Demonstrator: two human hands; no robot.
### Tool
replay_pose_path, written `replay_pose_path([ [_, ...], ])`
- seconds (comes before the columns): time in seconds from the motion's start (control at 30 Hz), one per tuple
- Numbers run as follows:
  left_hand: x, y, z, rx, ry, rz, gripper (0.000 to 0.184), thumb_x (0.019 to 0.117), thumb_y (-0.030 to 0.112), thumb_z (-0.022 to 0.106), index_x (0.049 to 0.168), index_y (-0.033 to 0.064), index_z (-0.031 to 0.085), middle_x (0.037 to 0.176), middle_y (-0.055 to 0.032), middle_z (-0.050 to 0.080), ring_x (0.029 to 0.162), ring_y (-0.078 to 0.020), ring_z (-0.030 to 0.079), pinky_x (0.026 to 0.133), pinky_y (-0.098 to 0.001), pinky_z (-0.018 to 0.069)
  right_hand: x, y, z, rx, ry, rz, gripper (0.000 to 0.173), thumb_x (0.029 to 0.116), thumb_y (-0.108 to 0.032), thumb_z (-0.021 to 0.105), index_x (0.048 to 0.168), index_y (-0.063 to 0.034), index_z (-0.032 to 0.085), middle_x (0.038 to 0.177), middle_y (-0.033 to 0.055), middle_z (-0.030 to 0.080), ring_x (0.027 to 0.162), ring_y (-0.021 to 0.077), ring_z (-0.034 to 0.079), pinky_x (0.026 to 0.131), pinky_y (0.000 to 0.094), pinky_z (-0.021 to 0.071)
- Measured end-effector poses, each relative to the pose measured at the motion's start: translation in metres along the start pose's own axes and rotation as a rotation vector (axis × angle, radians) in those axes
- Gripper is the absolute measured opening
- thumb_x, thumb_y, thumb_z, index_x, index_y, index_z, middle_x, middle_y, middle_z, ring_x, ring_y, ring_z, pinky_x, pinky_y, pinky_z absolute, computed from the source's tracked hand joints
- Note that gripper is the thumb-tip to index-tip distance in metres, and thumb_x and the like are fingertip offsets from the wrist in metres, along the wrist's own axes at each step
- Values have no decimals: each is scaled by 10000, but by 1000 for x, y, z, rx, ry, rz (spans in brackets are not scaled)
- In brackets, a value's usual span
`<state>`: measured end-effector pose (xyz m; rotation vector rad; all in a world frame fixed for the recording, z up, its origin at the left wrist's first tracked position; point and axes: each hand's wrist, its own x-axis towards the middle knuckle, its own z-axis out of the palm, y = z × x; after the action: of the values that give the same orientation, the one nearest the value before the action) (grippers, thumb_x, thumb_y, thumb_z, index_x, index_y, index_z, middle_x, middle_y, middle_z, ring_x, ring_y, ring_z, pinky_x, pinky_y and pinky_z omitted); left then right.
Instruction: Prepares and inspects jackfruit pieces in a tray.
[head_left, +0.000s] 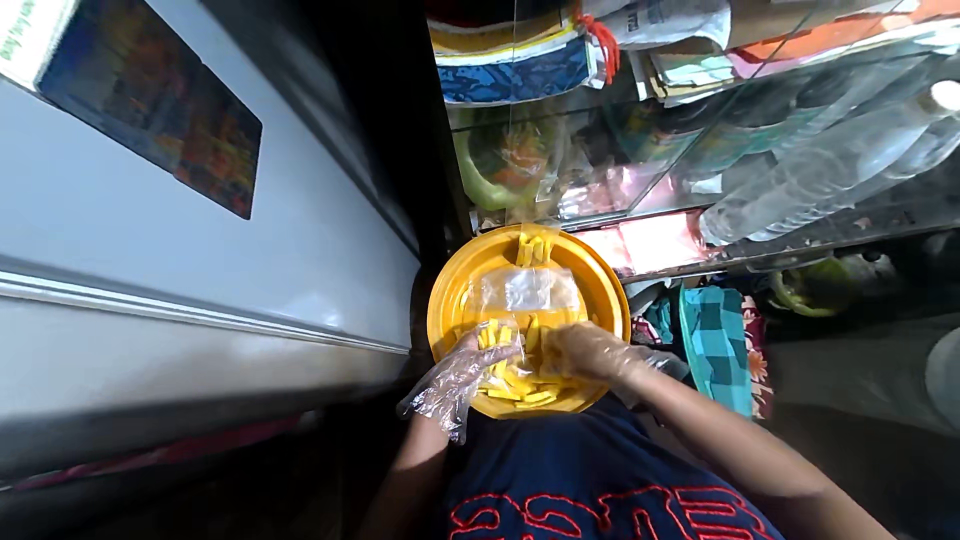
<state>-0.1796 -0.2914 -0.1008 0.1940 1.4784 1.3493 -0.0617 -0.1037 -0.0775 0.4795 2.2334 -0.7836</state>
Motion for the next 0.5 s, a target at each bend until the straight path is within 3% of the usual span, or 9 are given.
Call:
replay_pose_path([
  [0.1,-1,-1,-2,20,-5,-4,516,911,63,724,1383,15,520,1189,-124,682,1022,-167,690,898,-319,586,0,-12,21,-139,-42,80,386,973,-236,649,1286,-15,603,1334,267,574,1242,473,563,923,674,491],
  [0.27,3,-4,-2,84,-46,-1,480,903,52,729,1351,18,557,1187,-108,678,1033,-152,680,904,-311,578,4,5,9,-51,-72,-69,269,974,-142,635,1197,5,664,1220,257,640,1177,442,601,986,629,464],
  [0.37,5,-6,-6,128,-98,-14,535,879,61,755,1369,15,545,1215,-110,678,1077,-154,673,941,-321,566,-4,21,-13,196,28,-138,210,979,-97,652,1147,24,687,1093,208,687,1006,338,665,937,534,521],
  [0.43,6,-5,-7,206,-166,-11,541,878,85,762,1374,32,554,1237,-89,677,1102,-135,666,963,-309,558,-10,28,-24,496,166,-180,115,968,-33,645,1067,18,678,958,130,680,841,204,658,816,404,565],
  [0.5,7,-1,-6,327,-220,-4,546,875,115,769,1377,52,562,1248,-71,671,1109,-102,654,975,-293,545,-14,29,-33,722,244,-255,85,949,15,650,1032,10,664,886,86,665,755,139,642,736,325,576],
])
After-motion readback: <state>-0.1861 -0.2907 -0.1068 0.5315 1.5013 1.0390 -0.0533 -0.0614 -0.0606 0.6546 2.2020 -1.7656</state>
